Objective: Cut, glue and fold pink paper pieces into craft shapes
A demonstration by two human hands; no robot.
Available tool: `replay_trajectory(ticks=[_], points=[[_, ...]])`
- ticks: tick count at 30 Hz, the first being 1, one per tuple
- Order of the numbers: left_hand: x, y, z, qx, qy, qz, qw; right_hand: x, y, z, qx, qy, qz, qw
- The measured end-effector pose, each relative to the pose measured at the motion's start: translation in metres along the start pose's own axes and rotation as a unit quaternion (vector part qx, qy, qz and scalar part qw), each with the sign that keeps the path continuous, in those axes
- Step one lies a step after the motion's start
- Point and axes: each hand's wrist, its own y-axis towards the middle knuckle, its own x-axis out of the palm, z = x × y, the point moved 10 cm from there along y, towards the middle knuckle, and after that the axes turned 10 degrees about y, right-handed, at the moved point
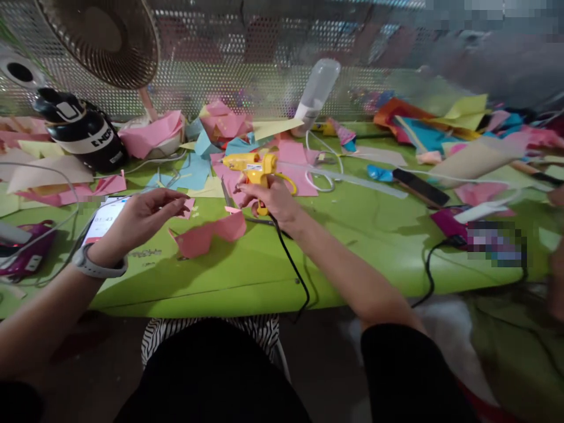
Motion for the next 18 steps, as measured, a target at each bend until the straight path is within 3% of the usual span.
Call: replay_trajectory(ticks=[2, 4, 7, 13, 18], points=[[0.001, -0.005, -0.007, 0.022, 0.095, -0.015, 0.995, 0.001, -0.008, 0.005, 0.012, -0.011, -0.017, 1.000], [0.015, -0.011, -0.012, 0.057, 0.162, -0.067, 0.983, 0.005, -0.017, 0.008, 0.015, -0.023, -0.037, 0.999], [0.033, -0.017, -0.019, 0.098, 0.202, -0.122, 0.967, 0.013, -0.029, 0.010, 0.005, -0.017, -0.067, 0.998], [0.041, -0.016, -0.022, 0.119, 0.171, -0.160, 0.965, 0.025, -0.046, 0.021, 0.040, -0.010, -0.105, 0.994], [0.035, -0.016, -0.019, 0.059, 0.037, -0.170, 0.983, 0.032, -0.063, 0.032, 0.062, -0.019, -0.137, 0.988]])
